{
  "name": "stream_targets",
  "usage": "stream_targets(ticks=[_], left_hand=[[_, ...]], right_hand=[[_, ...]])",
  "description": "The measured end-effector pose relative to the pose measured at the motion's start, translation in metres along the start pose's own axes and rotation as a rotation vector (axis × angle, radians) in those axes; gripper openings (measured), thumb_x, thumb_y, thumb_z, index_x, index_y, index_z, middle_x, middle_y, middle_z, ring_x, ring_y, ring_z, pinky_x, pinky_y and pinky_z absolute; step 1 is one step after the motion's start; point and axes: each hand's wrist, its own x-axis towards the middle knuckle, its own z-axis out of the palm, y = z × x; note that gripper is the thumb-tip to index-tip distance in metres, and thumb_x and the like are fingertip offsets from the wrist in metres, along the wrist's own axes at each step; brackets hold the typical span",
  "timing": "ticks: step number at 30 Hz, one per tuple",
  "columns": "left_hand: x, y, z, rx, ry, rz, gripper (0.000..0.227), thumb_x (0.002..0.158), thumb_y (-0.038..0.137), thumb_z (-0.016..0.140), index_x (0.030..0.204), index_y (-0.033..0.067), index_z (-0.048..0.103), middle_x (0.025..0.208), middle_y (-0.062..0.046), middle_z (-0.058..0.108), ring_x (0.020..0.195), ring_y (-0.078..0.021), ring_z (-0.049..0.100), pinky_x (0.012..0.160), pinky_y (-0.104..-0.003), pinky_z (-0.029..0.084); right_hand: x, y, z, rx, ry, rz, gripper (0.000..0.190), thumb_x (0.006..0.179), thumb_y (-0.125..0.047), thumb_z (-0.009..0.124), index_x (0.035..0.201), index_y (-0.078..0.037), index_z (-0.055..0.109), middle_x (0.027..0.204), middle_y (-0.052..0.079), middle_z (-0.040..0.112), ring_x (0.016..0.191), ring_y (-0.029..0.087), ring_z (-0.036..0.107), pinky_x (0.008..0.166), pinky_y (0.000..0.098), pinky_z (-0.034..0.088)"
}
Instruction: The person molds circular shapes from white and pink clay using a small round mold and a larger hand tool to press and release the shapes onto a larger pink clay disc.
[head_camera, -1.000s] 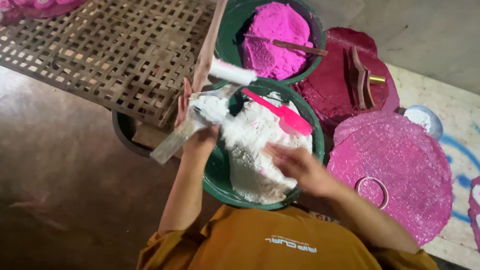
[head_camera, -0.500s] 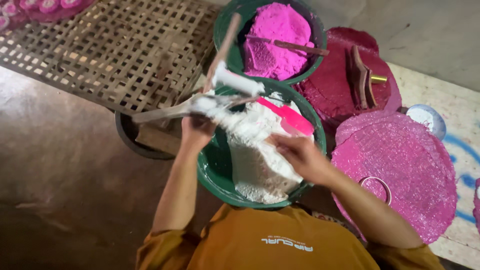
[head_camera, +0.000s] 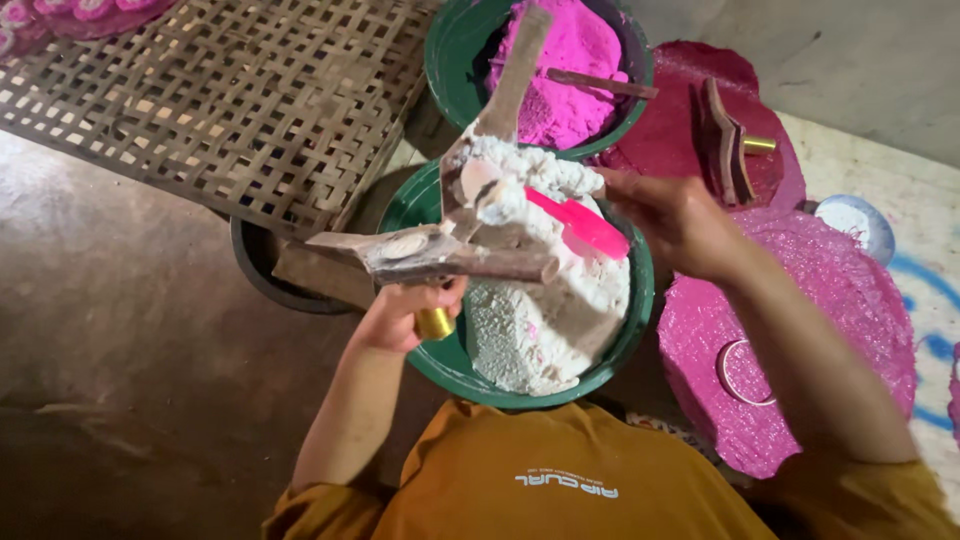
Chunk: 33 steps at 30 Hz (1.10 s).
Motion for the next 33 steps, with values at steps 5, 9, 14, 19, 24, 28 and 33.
stream_targets(ticks=[5, 9, 14, 19, 24, 28, 33], left_hand=[[0.006, -0.012, 0.029, -0.096, 0.035, 0.100, 0.037, 0.077, 0.006, 0.072, 0.111, 0.0070, 0.058, 0.101, -0.005, 0.057, 0.084, -0.0173, 0.058, 0.068, -0.031, 0.052], [0.018, -0.019, 0.047, -0.114, 0.083, 0.117, 0.035, 0.077, 0.007, 0.072, 0.110, 0.0085, 0.057, 0.101, -0.003, 0.055, 0.084, -0.0145, 0.055, 0.071, -0.032, 0.052], [0.030, -0.034, 0.057, -0.064, 0.100, 0.161, 0.033, 0.083, 0.008, 0.071, 0.113, 0.0067, 0.058, 0.092, -0.006, 0.055, 0.082, -0.0163, 0.055, 0.074, -0.033, 0.052], [0.037, -0.047, 0.058, -0.022, 0.140, 0.185, 0.031, 0.087, 0.010, 0.069, 0.115, 0.0055, 0.059, 0.095, -0.006, 0.059, 0.083, -0.0181, 0.062, 0.073, -0.032, 0.052], [0.046, -0.048, 0.051, 0.052, 0.152, 0.224, 0.028, 0.089, 0.006, 0.070, 0.115, 0.0034, 0.059, 0.096, -0.007, 0.060, 0.085, -0.0191, 0.064, 0.074, -0.034, 0.054], [0.044, -0.051, 0.049, 0.077, 0.232, 0.071, 0.028, 0.084, 0.004, 0.070, 0.111, 0.0040, 0.062, 0.091, -0.006, 0.063, 0.080, -0.0200, 0.065, 0.069, -0.034, 0.053], [0.034, -0.036, 0.037, 0.296, 0.227, 0.268, 0.040, 0.087, 0.003, 0.074, 0.125, 0.0038, 0.062, 0.102, -0.004, 0.064, 0.093, -0.0183, 0.063, 0.081, -0.035, 0.054]], right_hand=[[-0.015, 0.029, 0.053, 0.162, 0.074, 0.184, 0.039, 0.102, -0.011, 0.065, 0.138, 0.003, 0.061, 0.121, 0.019, 0.072, 0.105, 0.023, 0.072, 0.092, 0.0341, 0.059], [-0.028, 0.031, 0.090, 0.401, 0.140, 0.293, 0.039, 0.104, -0.013, 0.063, 0.141, 0.002, 0.062, 0.091, 0.006, 0.065, 0.079, 0.012, 0.058, 0.069, 0.0259, 0.050], [-0.037, 0.024, 0.117, 0.708, 0.176, 0.342, 0.033, 0.107, -0.013, 0.057, 0.135, 0.002, 0.061, 0.080, -0.007, 0.047, 0.064, 0.001, 0.040, 0.055, 0.0200, 0.036], [-0.048, 0.018, 0.132, 0.809, 0.201, 0.417, 0.037, 0.105, -0.012, 0.056, 0.141, -0.001, 0.057, 0.078, -0.007, 0.051, 0.064, 0.001, 0.044, 0.056, 0.0191, 0.039], [-0.053, 0.011, 0.142, 0.789, 0.179, 0.401, 0.035, 0.105, -0.012, 0.058, 0.136, 0.003, 0.058, 0.082, -0.006, 0.052, 0.065, 0.002, 0.044, 0.056, 0.0203, 0.039], [-0.050, 0.004, 0.144, 0.760, 0.155, 0.352, 0.041, 0.103, -0.012, 0.057, 0.141, 0.002, 0.055, 0.086, -0.006, 0.053, 0.066, 0.002, 0.044, 0.057, 0.0197, 0.040], [-0.070, 0.010, 0.126, 0.858, 0.018, 0.397, 0.033, 0.105, -0.014, 0.058, 0.132, 0.005, 0.062, 0.077, -0.004, 0.049, 0.061, 0.003, 0.041, 0.051, 0.0219, 0.034]])
